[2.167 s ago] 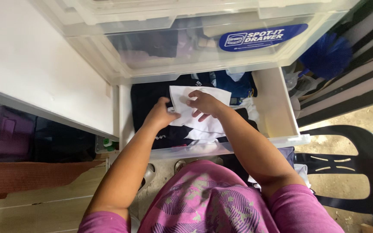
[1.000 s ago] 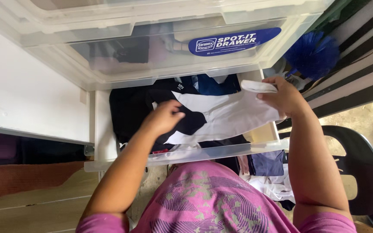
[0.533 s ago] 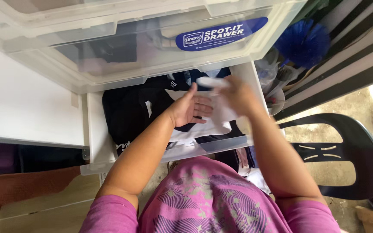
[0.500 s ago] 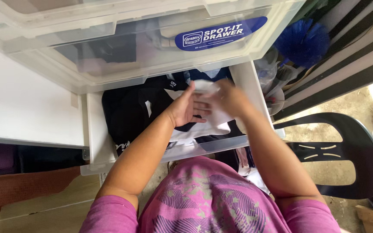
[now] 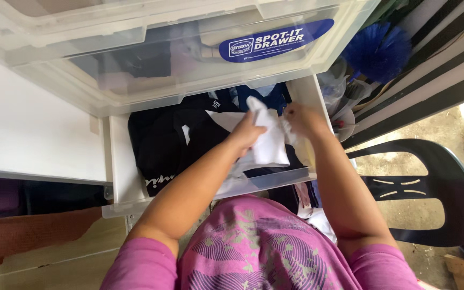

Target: The person opens a plastic drawer and removes several folded shirts and pants. They unfold each item, refold it neatly, and place it on a nearby chair. The person continues this process for multiple garments, including t-shirts and trousers, until the drawer is mostly empty.

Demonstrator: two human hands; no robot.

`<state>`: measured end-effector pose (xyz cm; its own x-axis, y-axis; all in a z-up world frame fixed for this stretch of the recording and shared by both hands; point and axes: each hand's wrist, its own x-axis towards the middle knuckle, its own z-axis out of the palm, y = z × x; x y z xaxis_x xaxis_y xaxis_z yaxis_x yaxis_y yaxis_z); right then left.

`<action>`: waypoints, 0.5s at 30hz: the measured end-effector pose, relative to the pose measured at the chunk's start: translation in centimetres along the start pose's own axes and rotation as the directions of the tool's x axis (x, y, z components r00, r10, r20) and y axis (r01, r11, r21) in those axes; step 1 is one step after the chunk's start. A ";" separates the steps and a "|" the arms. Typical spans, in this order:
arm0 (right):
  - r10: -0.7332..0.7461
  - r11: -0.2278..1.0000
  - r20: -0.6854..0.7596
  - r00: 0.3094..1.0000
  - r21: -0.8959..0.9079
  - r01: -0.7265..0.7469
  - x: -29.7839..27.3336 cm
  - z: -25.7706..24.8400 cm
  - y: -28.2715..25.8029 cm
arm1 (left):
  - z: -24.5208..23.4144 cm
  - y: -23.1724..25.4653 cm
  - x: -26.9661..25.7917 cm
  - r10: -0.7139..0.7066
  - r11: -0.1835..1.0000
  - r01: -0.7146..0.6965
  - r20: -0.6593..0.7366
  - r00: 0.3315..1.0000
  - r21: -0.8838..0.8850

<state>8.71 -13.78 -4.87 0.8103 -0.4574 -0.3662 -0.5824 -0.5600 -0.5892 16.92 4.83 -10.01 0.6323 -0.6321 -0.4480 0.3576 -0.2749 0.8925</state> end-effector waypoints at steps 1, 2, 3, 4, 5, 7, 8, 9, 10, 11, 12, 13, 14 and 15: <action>-0.041 0.999 -0.079 0.996 0.022 0.043 -0.2 -0.3 0.3 | 1.5 0.6 0.5 0.028 0.997 -0.026 0.035 0.999 -0.066; -0.061 0.993 -0.119 0.991 0.096 0.073 -0.3 -1.0 0.7 | 3.0 1.1 1.0 0.058 0.990 -0.049 0.068 0.996 -0.133; -0.075 0.980 -0.163 0.984 0.170 0.103 -0.6 -2.0 1.1 | 3.8 1.2 1.2 0.090 0.978 -0.068 0.101 0.991 -0.199; -0.086 0.961 -0.208 0.974 0.241 0.136 -0.9 -2.5 1.4 | 3.9 0.9 1.1 0.097 0.966 -0.063 0.126 0.987 -0.250; -0.069 0.954 -0.179 0.981 0.275 0.118 -1.2 -3.1 1.5 | 3.9 0.8 1.3 0.111 0.952 -0.060 0.156 0.982 -0.300; -0.037 0.937 -0.122 0.992 0.342 0.077 -1.7 -4.0 1.5 | 2.5 -0.2 1.3 0.072 0.959 -0.030 0.137 0.988 -0.283; 0.003 0.943 -0.069 0.998 0.333 0.020 -1.9 -4.1 1.5 | 1.1 -1.0 1.2 0.022 0.976 -0.003 0.085 0.996 -0.218; 0.044 0.946 -0.011 0.999 0.323 -0.038 -2.1 -3.4 1.3 | -0.6 -1.9 1.0 -0.145 0.987 0.147 0.024 0.989 -0.069; 0.085 0.946 0.047 0.995 0.310 -0.096 -2.2 -2.8 1.1 | -2.2 -2.8 0.8 -0.297 0.951 0.301 -0.060 0.953 0.073; 0.071 0.967 0.084 0.994 0.238 -0.089 -2.0 -2.0 0.8 | -3.5 -3.6 0.6 -0.335 0.935 0.342 -0.078 0.939 0.095; 0.060 0.983 0.122 0.991 0.164 -0.079 -1.7 -1.0 0.6 | -4.1 -4.4 0.5 -0.372 0.917 0.382 -0.098 0.923 0.117; 0.049 0.994 0.154 0.987 0.088 -0.063 -1.0 -0.5 0.5 | -4.2 -4.7 0.8 -0.326 0.925 0.343 -0.123 0.938 0.165; 0.064 0.998 0.172 0.983 0.014 -0.068 -0.1 0.3 0.3 | -4.4 -4.8 1.0 -0.277 0.929 0.303 -0.145 0.950 0.213; 0.083 0.995 0.193 0.978 -0.063 -0.072 0.8 1.1 0.4 | -3.9 -5.0 0.9 -0.230 0.929 0.267 -0.165 0.959 0.257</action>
<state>9.20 -13.56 -6.21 0.7565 -0.3601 -0.5459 -0.6420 -0.5681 -0.5149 18.38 8.49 -15.10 0.6375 -0.4231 -0.6439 0.3246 -0.6104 0.7225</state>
